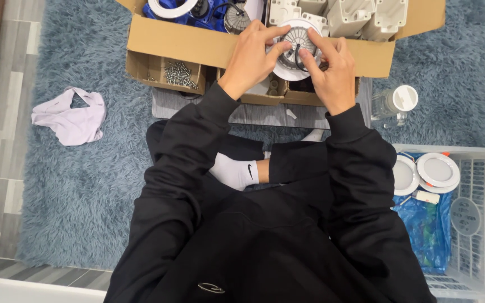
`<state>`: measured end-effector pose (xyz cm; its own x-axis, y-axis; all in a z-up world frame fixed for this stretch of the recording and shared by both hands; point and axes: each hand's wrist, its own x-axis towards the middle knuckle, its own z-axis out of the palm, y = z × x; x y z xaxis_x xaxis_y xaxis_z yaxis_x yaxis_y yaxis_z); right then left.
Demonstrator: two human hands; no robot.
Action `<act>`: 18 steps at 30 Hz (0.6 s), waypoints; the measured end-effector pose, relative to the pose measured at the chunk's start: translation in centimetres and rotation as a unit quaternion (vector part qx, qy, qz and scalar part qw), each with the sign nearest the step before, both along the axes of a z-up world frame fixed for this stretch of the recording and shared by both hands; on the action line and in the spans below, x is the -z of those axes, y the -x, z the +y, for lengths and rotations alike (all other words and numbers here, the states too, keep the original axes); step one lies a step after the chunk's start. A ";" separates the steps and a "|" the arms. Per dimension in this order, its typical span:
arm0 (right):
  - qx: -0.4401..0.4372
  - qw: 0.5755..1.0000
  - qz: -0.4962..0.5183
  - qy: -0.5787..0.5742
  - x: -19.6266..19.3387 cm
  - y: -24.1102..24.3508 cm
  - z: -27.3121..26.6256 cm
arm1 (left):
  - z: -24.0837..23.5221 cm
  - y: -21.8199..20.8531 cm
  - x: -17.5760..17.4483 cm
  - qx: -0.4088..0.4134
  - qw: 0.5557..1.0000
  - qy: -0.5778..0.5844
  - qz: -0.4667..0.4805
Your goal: Assembling recessed LED light fixtures by snapping together the outer ring, diffuser, and light unit.
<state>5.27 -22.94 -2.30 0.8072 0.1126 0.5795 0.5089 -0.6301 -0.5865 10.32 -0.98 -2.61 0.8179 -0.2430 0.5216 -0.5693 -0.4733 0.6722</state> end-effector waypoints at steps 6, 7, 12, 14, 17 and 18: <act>0.005 1.000 0.005 0.002 -0.3 0.0 0.0 | 0.0 1.1 -1.5 -0.057 0.994 -0.079 -0.054; 0.008 1.000 0.002 0.009 -0.3 0.0 0.0 | 0.0 1.1 -1.8 -0.076 0.988 -0.116 -0.066; 0.013 1.000 0.013 0.014 -0.6 0.3 0.0 | -0.2 0.9 -2.5 -0.029 0.981 -0.148 -0.123; 0.021 0.999 0.023 0.026 -0.7 0.1 -0.1 | -0.5 0.3 -2.5 0.047 0.979 -0.156 -0.122; 0.014 0.999 -0.009 0.031 -0.2 -0.4 -0.4 | -0.7 -0.4 -1.0 0.099 0.978 -0.162 -0.092; 0.014 0.999 -0.008 0.031 -0.2 -0.2 -0.4 | -0.8 -0.3 -0.8 0.098 0.978 -0.162 -0.090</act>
